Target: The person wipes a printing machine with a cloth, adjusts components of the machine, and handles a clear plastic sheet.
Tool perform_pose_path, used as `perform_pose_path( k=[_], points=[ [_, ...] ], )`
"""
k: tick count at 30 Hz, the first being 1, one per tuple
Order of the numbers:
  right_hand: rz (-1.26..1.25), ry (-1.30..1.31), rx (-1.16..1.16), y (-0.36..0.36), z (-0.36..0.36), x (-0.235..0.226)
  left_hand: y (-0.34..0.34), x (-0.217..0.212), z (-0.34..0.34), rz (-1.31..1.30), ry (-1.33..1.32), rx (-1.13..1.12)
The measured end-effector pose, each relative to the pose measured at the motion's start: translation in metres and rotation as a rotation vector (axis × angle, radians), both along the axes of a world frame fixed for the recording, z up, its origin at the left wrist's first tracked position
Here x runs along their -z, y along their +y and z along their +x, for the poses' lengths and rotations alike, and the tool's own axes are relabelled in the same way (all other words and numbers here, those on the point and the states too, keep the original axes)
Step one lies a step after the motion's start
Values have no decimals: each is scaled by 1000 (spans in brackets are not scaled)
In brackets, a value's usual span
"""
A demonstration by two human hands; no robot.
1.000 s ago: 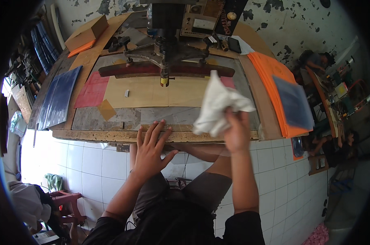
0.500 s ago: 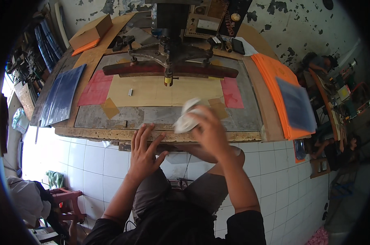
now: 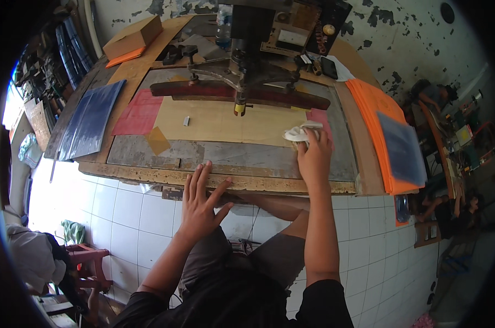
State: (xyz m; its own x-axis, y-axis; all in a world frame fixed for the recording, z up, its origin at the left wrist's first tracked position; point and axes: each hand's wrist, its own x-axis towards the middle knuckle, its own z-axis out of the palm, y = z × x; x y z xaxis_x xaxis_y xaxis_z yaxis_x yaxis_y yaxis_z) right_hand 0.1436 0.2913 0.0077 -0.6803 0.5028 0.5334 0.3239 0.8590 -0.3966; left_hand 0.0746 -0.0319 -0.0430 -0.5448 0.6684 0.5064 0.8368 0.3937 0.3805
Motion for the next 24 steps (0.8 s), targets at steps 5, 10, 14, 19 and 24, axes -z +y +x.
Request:
perform_pose_path(
  k=[5,10,14,19,24],
  points=[
    [-126,-59,-673,-108,-20,-12,-4,8,-4,-39,-2,-11],
    [-132,-105,-654,-110,-52,-15,-2,8,-4,-36,35,-13],
    [-63,-92,-801,-135,-46,-15,-4,11,-5,-40,17,-19],
    [-210,-64,-471,-46,-15,-9,-3,6,-2,-38,20,-27],
    [15,-84,50,27,22,-3,2,2,-2,-51,53,-8]
  ],
)
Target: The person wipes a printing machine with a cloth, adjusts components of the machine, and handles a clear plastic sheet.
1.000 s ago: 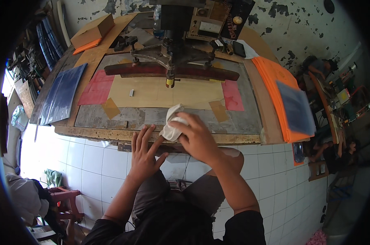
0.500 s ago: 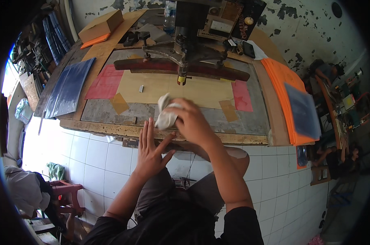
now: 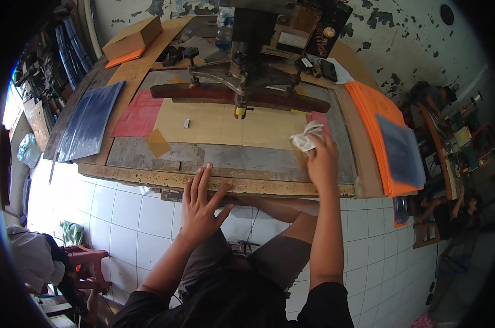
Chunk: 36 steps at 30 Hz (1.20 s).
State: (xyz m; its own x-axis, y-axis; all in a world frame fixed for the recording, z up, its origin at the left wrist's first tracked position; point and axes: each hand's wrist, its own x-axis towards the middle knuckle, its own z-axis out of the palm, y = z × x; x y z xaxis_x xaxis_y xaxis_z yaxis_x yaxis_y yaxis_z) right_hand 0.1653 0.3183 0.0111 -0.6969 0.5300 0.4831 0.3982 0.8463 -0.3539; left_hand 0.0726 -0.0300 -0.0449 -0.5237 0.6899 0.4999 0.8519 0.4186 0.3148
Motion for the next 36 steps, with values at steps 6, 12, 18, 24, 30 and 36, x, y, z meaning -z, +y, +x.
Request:
perform_pose_path(
  k=[6,12,18,24,30,36],
  points=[
    [-3,14,-609,-132,0,-5,-3,6,0,14,-20,-19],
    [3,83,-161,-82,-10,-5,-9,-5,-3,-44,31,20],
    [15,37,-731,-150,-15,-9,-15,-11,-7,-37,-96,-25],
    [-30,36,-330,-135,-29,-4,-13,-12,-10,17,-111,-7],
    [16,13,-718,-139,-4,0,-15,-7,-10,-33,-115,-55],
    [-5,90,-54,-10,45,4,-8,-17,-5,-91,-71,-31]
  ],
)
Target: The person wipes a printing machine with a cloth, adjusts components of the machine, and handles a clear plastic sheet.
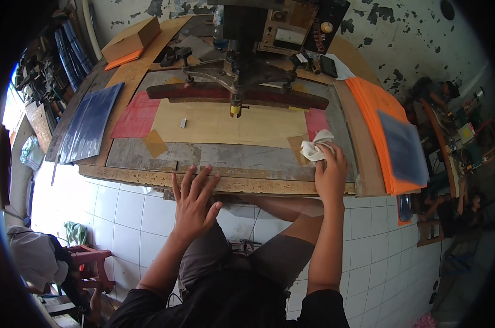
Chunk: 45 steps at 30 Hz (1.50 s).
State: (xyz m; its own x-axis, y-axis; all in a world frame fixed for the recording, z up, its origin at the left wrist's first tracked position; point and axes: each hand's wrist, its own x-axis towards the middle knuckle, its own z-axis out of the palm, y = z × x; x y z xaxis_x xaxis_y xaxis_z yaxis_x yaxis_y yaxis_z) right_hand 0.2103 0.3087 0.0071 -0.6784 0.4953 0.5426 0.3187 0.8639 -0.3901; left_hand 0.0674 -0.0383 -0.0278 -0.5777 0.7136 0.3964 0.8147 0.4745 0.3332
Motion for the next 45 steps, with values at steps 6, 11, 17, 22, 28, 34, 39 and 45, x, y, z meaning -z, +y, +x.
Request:
perform_pose_path(
  k=[6,11,17,22,28,34,39,45],
  points=[
    [94,-58,-423,-125,-3,5,-1,6,1,-17,6,-30],
    [41,-2,-461,-102,15,7,-2,2,1,-18,31,-44],
    [66,35,70,-34,52,18,6,0,-1,14,42,-36],
    [193,-139,-387,-105,48,6,6,1,-7,47,87,-49],
    [-115,-24,-63,35,64,11,2,-11,-16,81,123,-32],
    [164,-175,340,115,61,-19,17,-37,-45,181,120,-74],
    [-5,-114,-246,54,-4,-24,25,-49,-82,94,37,14],
    [-109,-240,-430,8,-55,-33,30,-57,-108,-18,-51,98]
  ],
)
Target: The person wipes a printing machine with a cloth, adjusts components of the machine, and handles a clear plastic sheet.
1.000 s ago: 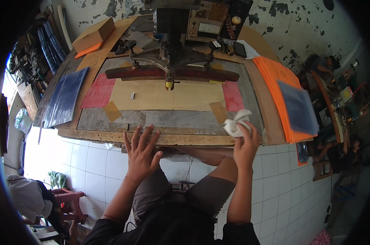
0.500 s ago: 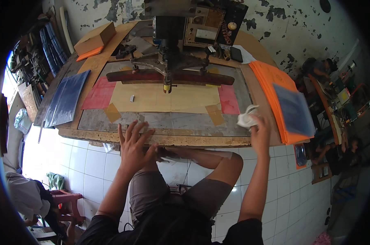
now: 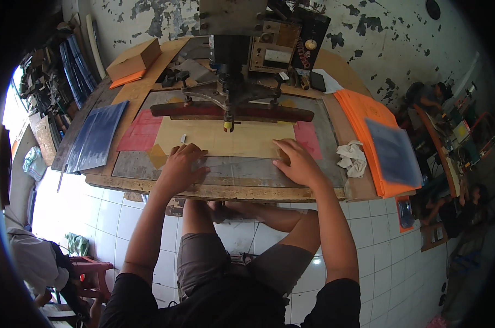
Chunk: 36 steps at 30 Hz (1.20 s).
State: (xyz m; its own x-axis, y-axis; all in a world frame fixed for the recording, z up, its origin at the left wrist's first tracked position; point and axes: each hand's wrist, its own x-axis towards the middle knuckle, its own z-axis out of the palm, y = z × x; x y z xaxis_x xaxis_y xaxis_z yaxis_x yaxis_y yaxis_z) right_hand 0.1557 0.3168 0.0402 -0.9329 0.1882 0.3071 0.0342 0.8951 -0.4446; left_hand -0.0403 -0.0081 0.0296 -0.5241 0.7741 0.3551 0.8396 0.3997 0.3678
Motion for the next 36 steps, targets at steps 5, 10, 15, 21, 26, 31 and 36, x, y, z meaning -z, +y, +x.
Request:
perform_pose_path(
  k=[5,10,15,21,26,31,36],
  points=[
    [-15,-196,-41,20,-11,-19,-8,-9,-4,5,-23,51],
    [-171,-13,-217,21,-1,-67,-24,-47,-20,289,-511,301],
    [-575,492,-144,-13,-1,-165,-15,-148,-42,767,-650,330],
    [-429,935,-124,-39,-45,-238,2,-235,-53,1017,-212,271],
    [-296,972,-113,-34,-66,-265,2,-260,-61,937,-74,120],
    [-279,991,-67,-52,-75,-266,2,-258,-79,992,-67,62],
    [-284,1057,-147,-47,-88,-247,1,-247,-93,1059,-33,101]
  ],
)
